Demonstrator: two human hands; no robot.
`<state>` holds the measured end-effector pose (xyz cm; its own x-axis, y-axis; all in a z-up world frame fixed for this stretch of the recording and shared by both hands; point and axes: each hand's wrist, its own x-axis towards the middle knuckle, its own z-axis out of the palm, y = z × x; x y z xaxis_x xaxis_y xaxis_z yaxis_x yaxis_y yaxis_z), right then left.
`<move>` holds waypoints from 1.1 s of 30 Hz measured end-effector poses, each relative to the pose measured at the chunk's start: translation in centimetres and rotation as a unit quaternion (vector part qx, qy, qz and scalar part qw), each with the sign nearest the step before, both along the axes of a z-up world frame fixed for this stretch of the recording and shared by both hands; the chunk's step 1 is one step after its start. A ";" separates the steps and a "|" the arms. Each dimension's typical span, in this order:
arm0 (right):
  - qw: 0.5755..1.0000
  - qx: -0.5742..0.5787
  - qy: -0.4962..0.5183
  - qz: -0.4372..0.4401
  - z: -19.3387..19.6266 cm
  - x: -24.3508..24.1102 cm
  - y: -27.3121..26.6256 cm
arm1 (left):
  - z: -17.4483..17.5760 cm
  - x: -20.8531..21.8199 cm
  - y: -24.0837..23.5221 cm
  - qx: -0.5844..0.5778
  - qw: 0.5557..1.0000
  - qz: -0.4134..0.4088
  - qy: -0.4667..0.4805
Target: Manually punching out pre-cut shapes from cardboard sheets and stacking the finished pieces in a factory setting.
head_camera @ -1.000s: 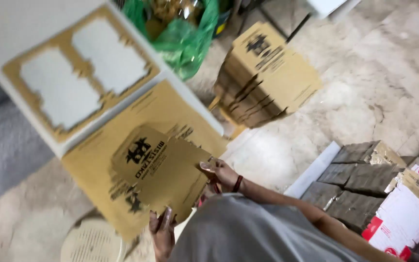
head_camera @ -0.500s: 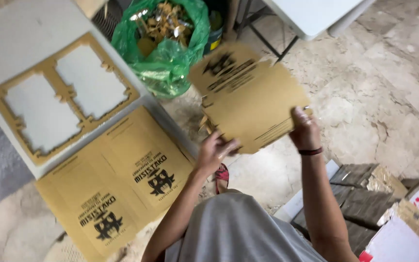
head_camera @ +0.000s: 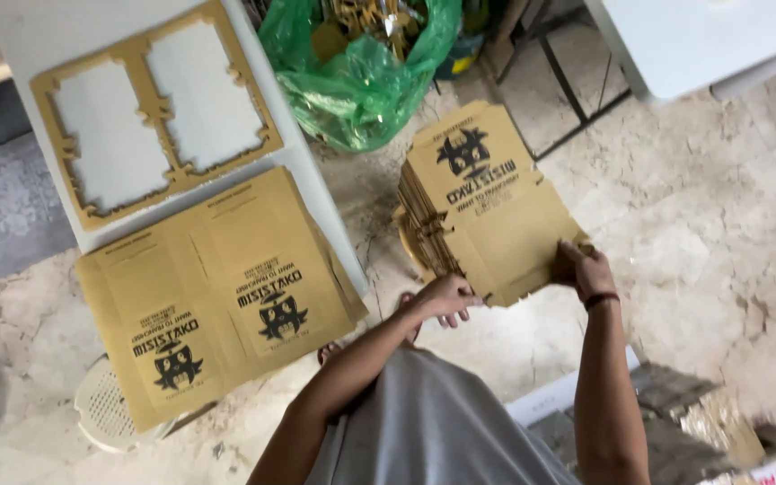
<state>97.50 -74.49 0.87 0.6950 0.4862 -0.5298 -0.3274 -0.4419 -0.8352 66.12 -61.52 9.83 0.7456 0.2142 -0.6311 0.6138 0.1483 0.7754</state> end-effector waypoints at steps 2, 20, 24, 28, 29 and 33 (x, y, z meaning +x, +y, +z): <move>0.999 -0.032 0.018 -0.030 -0.4 0.1 0.4 | 0.8 -0.3 0.7 -0.024 0.998 0.066 -0.005; 0.947 -0.012 -0.253 0.197 9.0 -18.1 1.4 | -5.3 -30.7 3.4 0.305 0.829 0.458 0.099; 0.900 0.018 -0.269 0.342 5.1 -35.3 6.4 | -5.3 -48.8 1.2 0.508 0.628 0.475 0.348; 0.869 -0.185 -0.333 0.316 -9.1 -40.8 7.0 | -10.7 -62.6 0.6 0.171 0.703 0.560 0.403; 0.863 -0.224 -0.360 0.275 -12.0 -41.0 6.5 | -12.6 -64.7 -0.1 0.156 0.736 0.548 0.366; 0.828 -0.299 -0.388 0.271 -9.3 -41.3 5.6 | -10.5 -65.4 -1.0 0.156 0.766 0.541 0.309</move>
